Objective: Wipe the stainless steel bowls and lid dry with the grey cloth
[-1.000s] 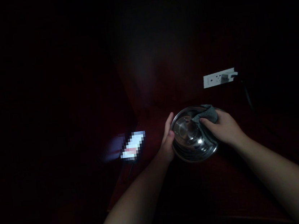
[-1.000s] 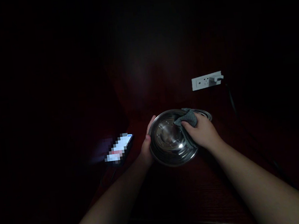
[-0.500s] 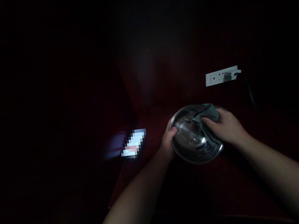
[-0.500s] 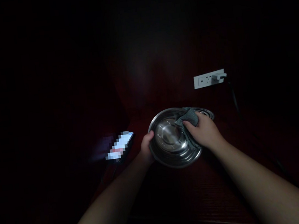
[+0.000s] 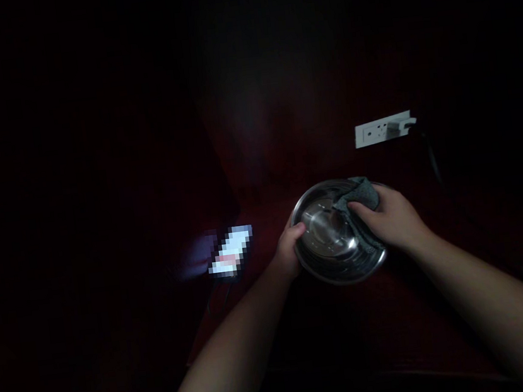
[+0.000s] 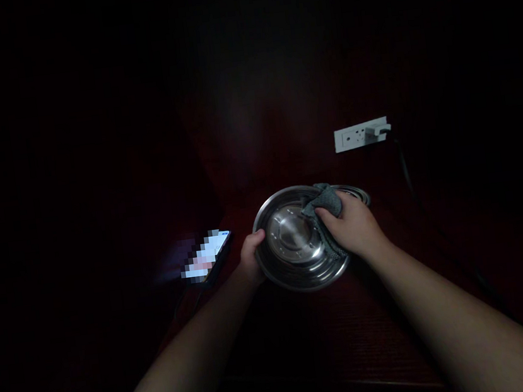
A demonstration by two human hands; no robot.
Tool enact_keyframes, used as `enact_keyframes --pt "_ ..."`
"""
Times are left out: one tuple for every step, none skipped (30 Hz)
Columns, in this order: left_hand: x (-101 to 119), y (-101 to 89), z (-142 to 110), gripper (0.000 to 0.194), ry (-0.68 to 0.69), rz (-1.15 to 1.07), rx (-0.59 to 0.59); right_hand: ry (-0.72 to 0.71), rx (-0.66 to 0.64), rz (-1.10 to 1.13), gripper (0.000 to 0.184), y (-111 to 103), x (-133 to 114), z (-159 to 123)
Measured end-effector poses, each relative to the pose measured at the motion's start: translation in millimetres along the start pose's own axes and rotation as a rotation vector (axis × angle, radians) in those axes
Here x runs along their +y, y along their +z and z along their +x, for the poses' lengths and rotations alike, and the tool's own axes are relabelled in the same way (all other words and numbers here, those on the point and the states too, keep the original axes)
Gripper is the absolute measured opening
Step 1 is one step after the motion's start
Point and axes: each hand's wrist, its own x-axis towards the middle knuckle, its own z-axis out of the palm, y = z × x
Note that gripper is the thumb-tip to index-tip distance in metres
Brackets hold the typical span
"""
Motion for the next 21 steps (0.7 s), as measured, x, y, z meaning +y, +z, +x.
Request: enact_keyframes --pt "0.7 -0.2 -0.2 0.045 -0.011 -0.003 -0.009 -0.006 0.004 -0.004 0.027 -0.1 -0.2 0.0" --pt "1.3 -0.5 -0.3 0.045 -0.021 -0.006 -0.016 -0.006 0.006 -0.007 0.026 -0.2 -0.5 0.0" --pt "2.0 -0.8 -0.5 0.044 -0.029 -0.006 -0.021 -0.005 0.005 -0.008 0.026 -0.3 -0.9 0.0" --pt "2.5 -1.0 -0.6 0.044 -0.038 -0.005 -0.022 -0.004 0.003 -0.012 0.027 -0.2 -1.3 0.0" --pt "3.1 -1.2 -0.6 0.044 -0.047 -0.003 -0.02 -0.004 0.002 -0.02 0.027 -0.1 -1.7 0.0" --pt "3.6 -1.4 -0.7 0.043 -0.059 -0.001 -0.019 -0.007 0.001 -0.032 0.027 0.0 -2.0 0.0" --pt "4.1 -1.5 -0.7 0.043 -0.072 0.001 -0.02 -0.015 0.002 -0.043 0.027 0.2 -2.2 0.0" --pt "4.6 -1.6 -0.6 0.043 -0.085 0.004 -0.025 -0.029 0.003 -0.054 0.027 0.3 -2.3 0.0" --pt "5.1 -1.7 -0.6 0.042 -0.097 0.007 -0.032 -0.046 0.004 -0.064 0.027 0.2 -2.3 0.0" --pt "5.5 -1.8 -0.6 0.042 -0.108 0.009 -0.039 -0.061 0.002 -0.073 0.026 0.0 -2.4 -0.1" --pt "6.0 -2.0 -0.5 0.041 -0.117 0.013 -0.047 -0.074 -0.003 -0.079 0.026 -0.3 -2.5 -0.2" --pt "6.4 -2.2 -0.5 0.041 -0.126 0.018 -0.054 -0.083 -0.009 -0.085 0.025 -0.7 -2.6 -0.4" --pt "6.8 -2.5 -0.4 0.041 -0.133 0.023 -0.06 -0.09 -0.015 -0.09 0.025 -1.3 -2.9 -0.5" --pt "7.3 -2.9 -0.3 0.041 -0.141 0.028 -0.067 -0.095 -0.021 -0.091 0.025 -1.8 -3.2 -0.7" --pt "7.7 -3.2 -0.2 0.041 -0.149 0.034 -0.074 -0.099 -0.028 -0.088 0.026 -2.3 -3.6 -0.8" --pt "8.2 -3.6 -0.1 0.041 -0.16 0.041 -0.084 -0.101 -0.034 -0.084 0.026 -2.6 -3.9 -1.0" --pt "8.6 -3.9 0.0 0.041 -0.172 0.048 -0.096 -0.102 -0.042 -0.08 0.026 -2.9 -4.1 -1.0" --pt "9.1 -4.0 0.2 0.04 -0.185 0.054 -0.108 -0.099 -0.05 -0.079 0.025 -2.9 -4.2 -1.0" --pt "9.4 -4.0 0.3 0.041 -0.194 0.058 -0.117 -0.093 -0.055 -0.082 0.024 -2.9 -4.1 -1.0" --pt "9.6 -3.9 0.4 0.041 -0.196 0.06 -0.122 -0.087 -0.057 -0.088 0.023 -2.7 -3.7 -0.9" --pt "9.6 -3.6 0.4 0.041 -0.192 0.059 -0.121 -0.085 -0.057 -0.095 0.023 -2.4 -3.2 -0.8"
